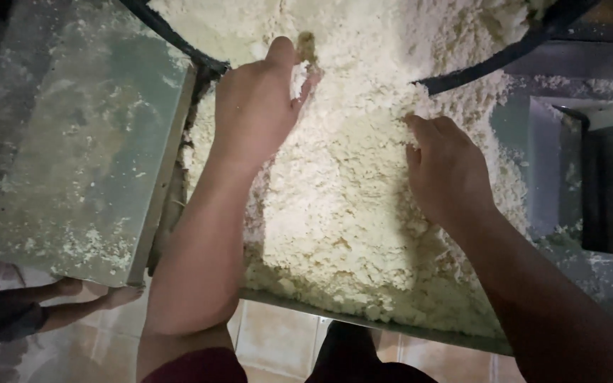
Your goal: The person repeatedly scoops and breaks up a large pile of white dough-like material on a metal tray using both hands. They briefly adjust a wheel on the side of the machine before resuming the manual processing of the material.
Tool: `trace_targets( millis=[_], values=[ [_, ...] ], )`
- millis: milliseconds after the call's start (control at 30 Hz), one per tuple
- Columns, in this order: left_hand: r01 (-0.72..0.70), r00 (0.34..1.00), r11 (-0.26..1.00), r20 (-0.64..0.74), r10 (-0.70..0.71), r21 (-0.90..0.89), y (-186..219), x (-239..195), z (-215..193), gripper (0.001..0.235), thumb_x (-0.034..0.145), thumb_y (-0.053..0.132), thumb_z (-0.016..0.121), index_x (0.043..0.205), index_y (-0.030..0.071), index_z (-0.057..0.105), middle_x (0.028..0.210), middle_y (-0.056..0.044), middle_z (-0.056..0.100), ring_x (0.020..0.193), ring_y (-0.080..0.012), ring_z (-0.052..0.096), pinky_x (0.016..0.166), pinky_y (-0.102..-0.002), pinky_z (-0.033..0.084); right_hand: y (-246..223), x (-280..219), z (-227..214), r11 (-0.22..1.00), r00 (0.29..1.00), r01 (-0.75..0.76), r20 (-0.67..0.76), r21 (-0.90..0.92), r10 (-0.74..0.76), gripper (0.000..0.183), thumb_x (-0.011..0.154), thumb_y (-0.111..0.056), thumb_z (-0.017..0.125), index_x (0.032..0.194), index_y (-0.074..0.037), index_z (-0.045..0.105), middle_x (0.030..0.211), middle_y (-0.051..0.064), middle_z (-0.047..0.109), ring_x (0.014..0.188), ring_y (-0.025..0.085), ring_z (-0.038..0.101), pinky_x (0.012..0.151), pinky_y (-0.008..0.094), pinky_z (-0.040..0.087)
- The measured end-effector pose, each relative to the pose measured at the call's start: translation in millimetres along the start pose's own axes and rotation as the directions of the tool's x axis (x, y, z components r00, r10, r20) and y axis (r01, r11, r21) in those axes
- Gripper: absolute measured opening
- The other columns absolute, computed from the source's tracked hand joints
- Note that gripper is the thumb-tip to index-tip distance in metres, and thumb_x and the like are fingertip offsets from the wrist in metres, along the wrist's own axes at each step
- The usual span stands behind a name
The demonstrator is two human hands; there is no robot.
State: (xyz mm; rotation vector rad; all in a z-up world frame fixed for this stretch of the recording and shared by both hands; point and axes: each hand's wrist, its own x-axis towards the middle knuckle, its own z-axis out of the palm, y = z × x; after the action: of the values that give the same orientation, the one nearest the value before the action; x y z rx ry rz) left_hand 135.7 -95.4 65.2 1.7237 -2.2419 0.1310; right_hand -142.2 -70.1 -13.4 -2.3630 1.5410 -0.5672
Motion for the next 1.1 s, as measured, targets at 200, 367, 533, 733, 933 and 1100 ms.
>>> trace_targets(
  millis=[200,367,533,733,933,1100],
  values=[
    [-0.039,0.998,0.998,-0.049,0.041,0.051,-2.9,-1.1,11.0,0.036,0.093,0.026,0.079,0.118,0.002,0.07,0.065,-0.002,0.067,0.051,-0.0198,0.063,0.037,-0.035,0.043,-2.0,-1.0,1.8,0.999,1.0,0.027,0.001,-0.031,-0.027,0.049,0.1,-0.005,0.068,0.148,0.003,0.061,0.124,0.024,0.066,0.106,0.043,0.067,0.081,0.054,0.057],
    [-0.055,0.993,0.998,-0.105,0.051,-0.034,6.3,0.2,4.6,0.06,0.107,0.058,0.048,0.111,0.005,0.074,0.106,-0.017,0.07,0.094,-0.0336,0.066,0.07,-0.048,0.052,-4.4,-3.3,2.3,0.992,0.994,0.099,-0.035,-0.076,-0.101,0.049,0.098,-0.001,0.07,0.146,0.006,0.063,0.116,0.024,0.067,0.099,0.041,0.068,0.077,0.05,0.058],
    [-0.157,0.973,0.984,-0.186,0.139,-0.085,18.8,3.2,-2.1,0.057,0.091,0.056,0.087,0.106,0.005,0.067,0.116,-0.016,0.057,0.109,-0.0326,0.053,0.087,-0.051,0.04,-6.0,-1.9,2.7,0.993,0.999,0.052,0.008,-0.101,-0.051,0.052,0.099,-0.004,0.069,0.15,0.005,0.059,0.115,0.024,0.067,0.097,0.039,0.067,0.077,0.048,0.058],
    [-0.047,0.94,0.997,0.341,0.023,0.064,40.2,5.1,10.0,0.11,0.076,0.085,0.074,0.162,0.036,0.026,0.165,-0.027,0.008,0.151,-0.0511,0.007,0.115,-0.074,0.0,-8.3,-2.9,3.2,0.992,0.998,0.064,-0.006,-0.107,-0.065,0.052,0.099,-0.005,0.069,0.148,0.005,0.058,0.116,0.025,0.066,0.096,0.042,0.066,0.073,0.05,0.057],
    [-0.047,0.969,0.998,0.245,0.035,0.043,34.5,3.2,22.2,0.07,0.073,0.02,0.084,0.138,0.024,0.059,0.149,-0.019,0.042,0.133,-0.0489,0.037,0.097,-0.065,0.044,-9.9,-2.8,2.3,0.993,0.998,0.064,0.0,-0.094,-0.064,0.053,0.1,-0.006,0.066,0.15,0.004,0.057,0.117,0.025,0.065,0.097,0.041,0.066,0.075,0.049,0.057],
    [-0.032,0.988,0.994,0.148,0.047,-0.104,28.6,2.1,7.3,0.058,0.08,0.0,0.075,0.136,0.006,0.062,0.15,-0.028,0.047,0.131,-0.0454,0.049,0.108,-0.054,0.045,-12.0,-0.9,1.5,0.995,0.999,0.003,0.051,-0.1,0.002,0.054,0.101,-0.01,0.064,0.152,0.002,0.054,0.12,0.025,0.065,0.099,0.041,0.066,0.075,0.05,0.058]
  ],
)
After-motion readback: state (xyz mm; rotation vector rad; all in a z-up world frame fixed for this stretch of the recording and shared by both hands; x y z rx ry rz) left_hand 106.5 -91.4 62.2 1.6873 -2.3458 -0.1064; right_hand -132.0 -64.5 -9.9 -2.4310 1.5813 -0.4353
